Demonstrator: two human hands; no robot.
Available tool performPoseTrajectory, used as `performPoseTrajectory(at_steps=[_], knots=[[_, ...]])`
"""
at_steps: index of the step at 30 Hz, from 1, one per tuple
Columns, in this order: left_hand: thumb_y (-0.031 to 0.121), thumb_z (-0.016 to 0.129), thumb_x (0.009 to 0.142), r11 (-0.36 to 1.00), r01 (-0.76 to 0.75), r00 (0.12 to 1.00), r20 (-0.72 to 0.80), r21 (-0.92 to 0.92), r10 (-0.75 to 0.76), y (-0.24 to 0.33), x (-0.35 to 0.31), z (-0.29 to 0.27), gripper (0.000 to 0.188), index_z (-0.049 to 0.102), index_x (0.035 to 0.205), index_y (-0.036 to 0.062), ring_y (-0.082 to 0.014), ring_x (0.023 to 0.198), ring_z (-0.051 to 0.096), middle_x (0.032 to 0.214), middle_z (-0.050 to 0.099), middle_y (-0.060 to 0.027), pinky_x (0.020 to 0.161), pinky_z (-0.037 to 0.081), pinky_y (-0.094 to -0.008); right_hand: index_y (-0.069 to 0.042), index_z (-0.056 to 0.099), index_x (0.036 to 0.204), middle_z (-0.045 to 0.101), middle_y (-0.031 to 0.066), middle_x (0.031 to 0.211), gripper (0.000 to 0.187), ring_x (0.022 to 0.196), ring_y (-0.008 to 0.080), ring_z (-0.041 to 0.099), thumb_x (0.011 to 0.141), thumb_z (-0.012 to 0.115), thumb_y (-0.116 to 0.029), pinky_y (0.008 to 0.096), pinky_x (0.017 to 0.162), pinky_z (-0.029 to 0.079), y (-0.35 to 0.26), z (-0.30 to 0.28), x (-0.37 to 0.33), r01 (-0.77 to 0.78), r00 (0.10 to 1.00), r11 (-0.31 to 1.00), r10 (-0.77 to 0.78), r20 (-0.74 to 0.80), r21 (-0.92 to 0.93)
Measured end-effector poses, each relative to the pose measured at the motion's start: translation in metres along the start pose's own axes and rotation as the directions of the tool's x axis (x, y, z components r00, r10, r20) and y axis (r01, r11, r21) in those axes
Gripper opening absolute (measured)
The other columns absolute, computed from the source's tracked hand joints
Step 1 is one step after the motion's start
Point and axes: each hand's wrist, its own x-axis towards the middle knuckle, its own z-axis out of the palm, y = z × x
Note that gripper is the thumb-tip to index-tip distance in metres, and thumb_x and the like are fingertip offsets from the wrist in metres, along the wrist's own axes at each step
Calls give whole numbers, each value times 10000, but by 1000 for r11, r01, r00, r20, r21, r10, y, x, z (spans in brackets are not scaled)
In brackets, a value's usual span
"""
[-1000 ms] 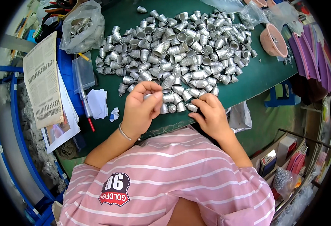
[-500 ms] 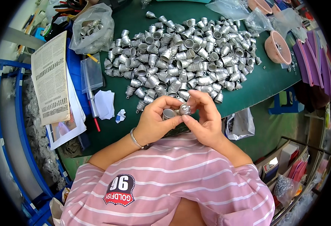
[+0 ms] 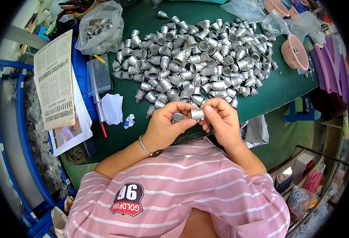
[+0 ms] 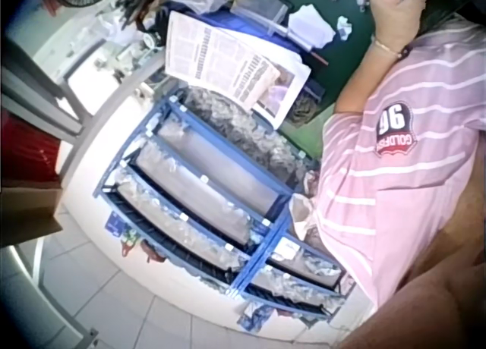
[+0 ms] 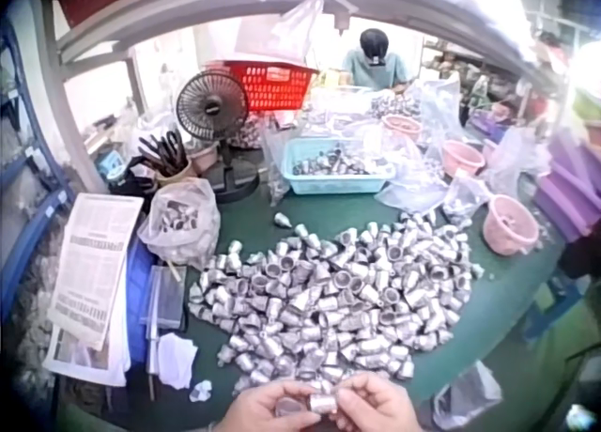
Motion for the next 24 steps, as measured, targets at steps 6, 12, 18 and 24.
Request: performPoseTrajectory(at_steps=[6, 12, 18, 24], knots=[[56, 629, 805, 979, 123, 992, 5, -162, -124, -1, -2, -1, 286, 566, 1074, -20, -54, 549, 471, 812, 594, -40, 460, 367, -173, -20, 534, 923, 586, 26, 689, 155, 542, 38, 503, 897, 530, -173, 162, 473, 389, 0, 1, 0, -7, 1000, 1000, 7, -3, -3], [64, 633, 804, 964, 175, 984, 29, -200, -173, 1, -2, -4, 286, 581, 1077, -4, -38, 630, 507, 835, 595, -7, 550, 415, -169, -7, 516, 961, 591, 42, 792, 132, 662, 60, 547, 869, 558, -93, 181, 563, 441, -3, 3, -2, 68, 997, 997, -67, 30, -36], [82, 662, 780, 999, 29, 1000, -8, 40, -29, 3, -2, -5, 337, 577, 1096, 1, -80, 814, 564, 886, 626, -30, 741, 443, -214, 4, 504, 1002, 570, 66, 926, 203, 809, 103, 560, 818, 590, 1, 222, 696, 465, 3, 1, -1, 314, 950, 933, -309, 56, -175], [39, 666, 763, 985, -128, 990, -44, 117, 133, -2, 0, -5, 346, 582, 1098, 12, -52, 768, 527, 886, 607, -16, 671, 424, -181, 12, 515, 1035, 569, 73, 938, 255, 833, 117, 566, 795, 602, 18, 240, 712, 471, 4, -1, 6, 462, 886, 850, -435, 158, -251]])
